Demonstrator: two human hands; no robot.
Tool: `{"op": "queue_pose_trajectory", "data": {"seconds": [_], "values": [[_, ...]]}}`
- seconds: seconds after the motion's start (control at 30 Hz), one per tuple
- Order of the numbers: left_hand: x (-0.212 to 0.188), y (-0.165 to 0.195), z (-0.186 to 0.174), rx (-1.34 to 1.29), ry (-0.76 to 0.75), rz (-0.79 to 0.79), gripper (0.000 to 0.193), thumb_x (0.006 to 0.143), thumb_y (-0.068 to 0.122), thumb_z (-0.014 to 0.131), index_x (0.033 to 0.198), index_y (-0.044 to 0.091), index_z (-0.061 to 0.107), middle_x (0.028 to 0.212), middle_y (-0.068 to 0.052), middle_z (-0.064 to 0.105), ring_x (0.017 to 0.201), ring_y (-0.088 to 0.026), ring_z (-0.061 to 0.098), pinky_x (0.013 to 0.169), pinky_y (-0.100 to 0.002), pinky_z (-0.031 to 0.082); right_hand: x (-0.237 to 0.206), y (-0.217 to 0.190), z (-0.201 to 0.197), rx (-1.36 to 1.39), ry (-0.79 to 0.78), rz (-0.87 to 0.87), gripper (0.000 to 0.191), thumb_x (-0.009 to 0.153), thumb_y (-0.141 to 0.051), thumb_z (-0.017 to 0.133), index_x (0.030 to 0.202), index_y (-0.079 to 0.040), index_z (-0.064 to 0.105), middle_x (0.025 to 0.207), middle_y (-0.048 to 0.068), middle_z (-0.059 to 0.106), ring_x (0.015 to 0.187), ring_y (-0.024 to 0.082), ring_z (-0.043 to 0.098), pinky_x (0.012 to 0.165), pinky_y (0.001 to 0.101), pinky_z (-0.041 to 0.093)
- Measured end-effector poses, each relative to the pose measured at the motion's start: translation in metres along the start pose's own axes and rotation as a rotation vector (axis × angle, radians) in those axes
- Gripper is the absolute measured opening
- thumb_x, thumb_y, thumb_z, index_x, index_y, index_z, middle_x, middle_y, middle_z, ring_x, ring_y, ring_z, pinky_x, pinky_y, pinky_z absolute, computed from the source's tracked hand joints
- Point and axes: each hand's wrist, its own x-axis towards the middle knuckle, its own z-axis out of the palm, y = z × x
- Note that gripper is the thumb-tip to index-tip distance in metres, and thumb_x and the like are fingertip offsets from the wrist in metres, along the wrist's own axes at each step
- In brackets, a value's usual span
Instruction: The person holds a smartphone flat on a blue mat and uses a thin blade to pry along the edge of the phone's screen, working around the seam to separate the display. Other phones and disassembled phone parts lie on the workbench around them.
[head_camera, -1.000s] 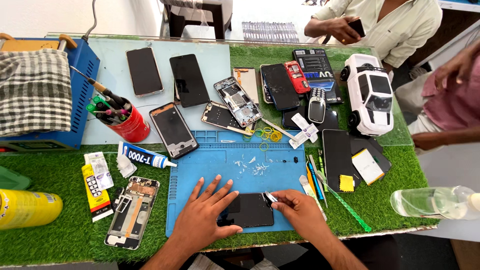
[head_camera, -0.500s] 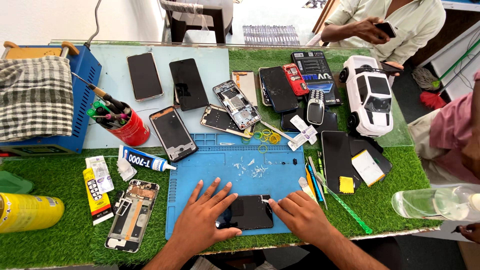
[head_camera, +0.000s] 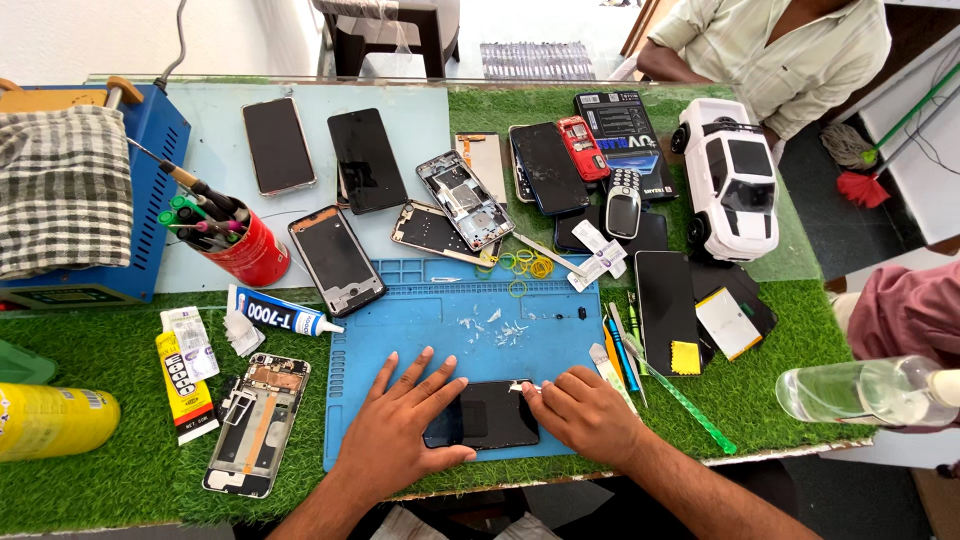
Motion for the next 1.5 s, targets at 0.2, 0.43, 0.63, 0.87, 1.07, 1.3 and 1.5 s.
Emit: {"op": "queue_pose_trajectory", "data": {"seconds": [0.2,0.43,0.63,0.87,1.07,1.3,1.5], "values": [[0.002,0.003,-0.003,-0.014,-0.018,-0.023,0.087,0.075,0.072,0.074,0.139,0.016,0.057,0.159,-0.006,0.047,0.153,-0.031,0.027,0.12,-0.058,0.01,0.003,0.002,-0.004,0.04,0.004,0.004,0.04,0.081,-0.008,0.071,0.12,0.005,0.068,0.094,0.006,0.066,0.078,0.018,0.06,0.074,0.0361,0.05],[0.002,0.003,-0.004,0.003,-0.013,-0.02,0.087,0.075,0.072,0.075,0.14,0.016,0.057,0.157,-0.006,0.047,0.152,-0.031,0.028,0.12,-0.058,0.01,0.003,0.0,0.002,0.064,0.054,0.047,0.038,0.084,-0.007,0.071,0.12,0.004,0.068,0.092,0.005,0.063,0.08,0.018,0.06,0.076,0.0376,0.05],[0.0,0.001,0.0,0.0,-0.035,-0.048,0.09,0.073,0.073,0.076,0.143,0.019,0.057,0.159,-0.006,0.047,0.153,-0.032,0.028,0.12,-0.057,0.01,0.0,0.001,0.013,0.156,0.061,0.14,0.036,0.083,-0.004,0.074,0.119,-0.001,0.072,0.085,0.003,0.059,0.079,0.019,0.059,0.073,0.0381,0.05],[-0.001,-0.001,0.002,-0.004,-0.036,-0.05,0.091,0.072,0.072,0.077,0.144,0.02,0.058,0.159,-0.005,0.047,0.153,-0.031,0.028,0.12,-0.058,0.01,-0.01,-0.006,0.013,0.185,0.124,0.257,0.036,0.08,-0.004,0.076,0.116,-0.009,0.075,0.09,0.003,0.062,0.086,0.021,0.061,0.074,0.0385,0.049],[0.0,-0.001,0.001,-0.007,-0.052,-0.062,0.091,0.071,0.071,0.078,0.143,0.02,0.059,0.16,-0.005,0.047,0.153,-0.031,0.029,0.12,-0.058,0.011,-0.012,-0.008,0.005,0.11,0.066,0.182,0.042,0.078,-0.005,0.074,0.12,-0.005,0.073,0.091,0.003,0.062,0.085,0.02,0.061,0.075,0.0384,0.05],[0.0,0.001,-0.001,-0.008,-0.033,-0.045,0.091,0.073,0.072,0.077,0.144,0.019,0.058,0.159,-0.005,0.047,0.153,-0.032,0.029,0.12,-0.058,0.011,-0.005,-0.006,0.003,0.045,0.031,0.12,0.043,0.079,-0.009,0.071,0.121,0.0,0.069,0.09,0.003,0.06,0.084,0.02,0.06,0.078,0.0388,0.05],[0.002,0.001,-0.001,0.007,-0.015,-0.023,0.088,0.074,0.072,0.076,0.14,0.017,0.058,0.159,-0.006,0.047,0.153,-0.032,0.029,0.119,-0.059,0.011,-0.005,-0.005,0.007,0.053,-0.002,0.121,0.04,0.082,-0.007,0.072,0.121,0.001,0.068,0.086,0.004,0.058,0.081,0.02,0.058,0.075,0.0389,0.049]]}}
